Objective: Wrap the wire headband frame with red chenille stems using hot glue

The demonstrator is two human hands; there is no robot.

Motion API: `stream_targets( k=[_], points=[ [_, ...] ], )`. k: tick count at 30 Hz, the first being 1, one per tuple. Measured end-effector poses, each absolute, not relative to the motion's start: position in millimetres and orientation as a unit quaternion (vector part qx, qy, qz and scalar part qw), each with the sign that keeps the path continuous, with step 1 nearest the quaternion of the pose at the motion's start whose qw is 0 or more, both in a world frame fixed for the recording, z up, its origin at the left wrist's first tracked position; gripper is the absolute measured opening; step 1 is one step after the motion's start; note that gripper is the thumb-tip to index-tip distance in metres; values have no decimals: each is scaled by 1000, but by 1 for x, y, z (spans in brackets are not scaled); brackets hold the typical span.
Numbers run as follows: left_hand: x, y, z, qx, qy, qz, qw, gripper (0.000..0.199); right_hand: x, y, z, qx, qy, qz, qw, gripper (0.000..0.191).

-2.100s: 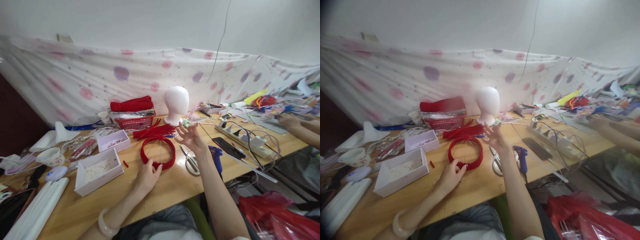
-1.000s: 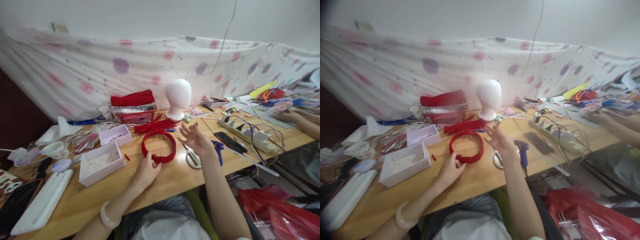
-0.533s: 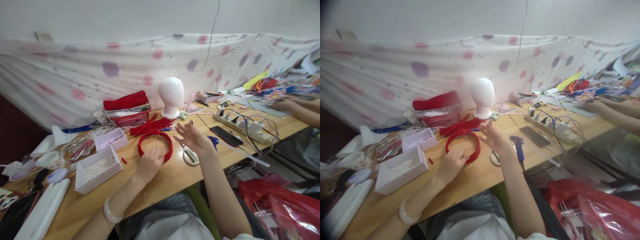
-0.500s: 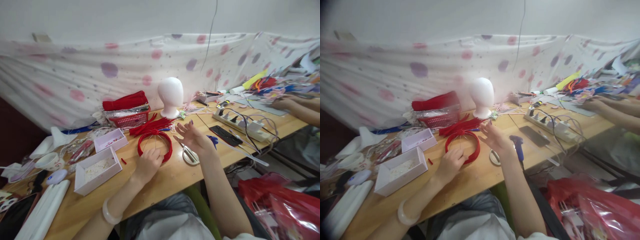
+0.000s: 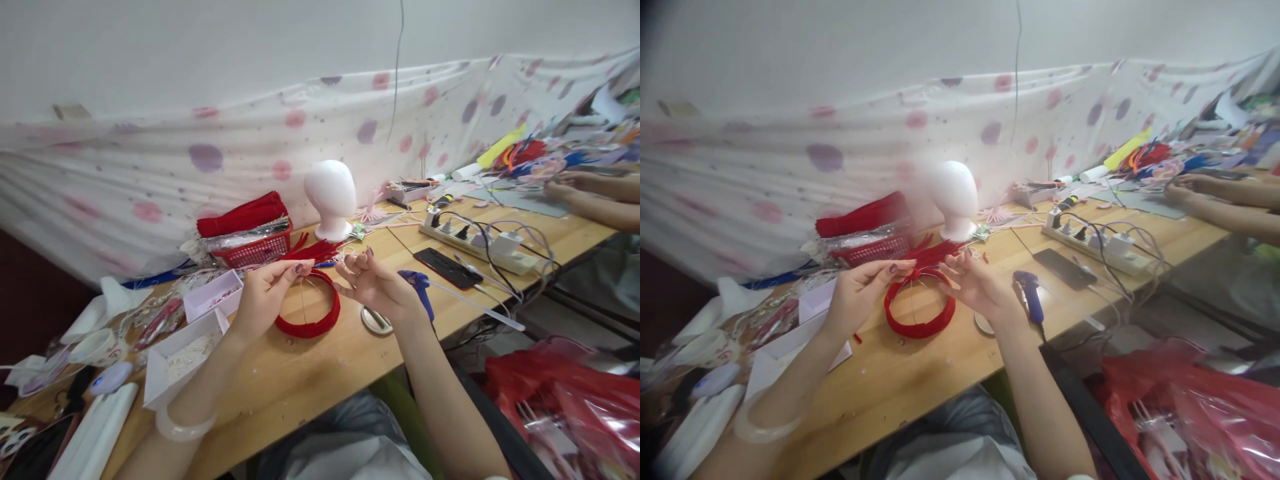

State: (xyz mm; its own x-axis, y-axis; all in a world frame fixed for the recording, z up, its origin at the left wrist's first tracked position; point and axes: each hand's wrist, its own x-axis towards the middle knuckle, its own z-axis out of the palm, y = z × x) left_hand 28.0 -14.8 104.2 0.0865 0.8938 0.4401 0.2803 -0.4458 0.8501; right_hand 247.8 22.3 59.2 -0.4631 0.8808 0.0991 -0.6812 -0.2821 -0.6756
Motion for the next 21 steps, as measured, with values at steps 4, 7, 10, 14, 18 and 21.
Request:
stream_targets(
  k=[4, 7, 10, 14, 18, 21],
  points=[
    [54, -5, 96, 657, 415, 490, 396, 37, 247, 19, 58, -130, -322, 794, 499, 16],
    [73, 5, 83, 644, 435, 434, 456, 38, 244, 16, 61, -121, -346, 801, 472, 22],
    [79, 11, 82, 627, 464, 414, 470, 16, 242, 13, 64, -112, -385, 803, 441, 39],
    [69, 11, 101, 609, 470, 410, 490, 18, 247, 10, 63, -108, -419, 792, 430, 40],
    [57, 11, 117, 590, 469, 422, 504, 23, 254, 7, 61, -123, -430, 777, 442, 33],
    [47, 15, 118, 562, 466, 448, 515, 24, 260, 3, 59, -149, -428, 764, 459, 33]
  ],
)
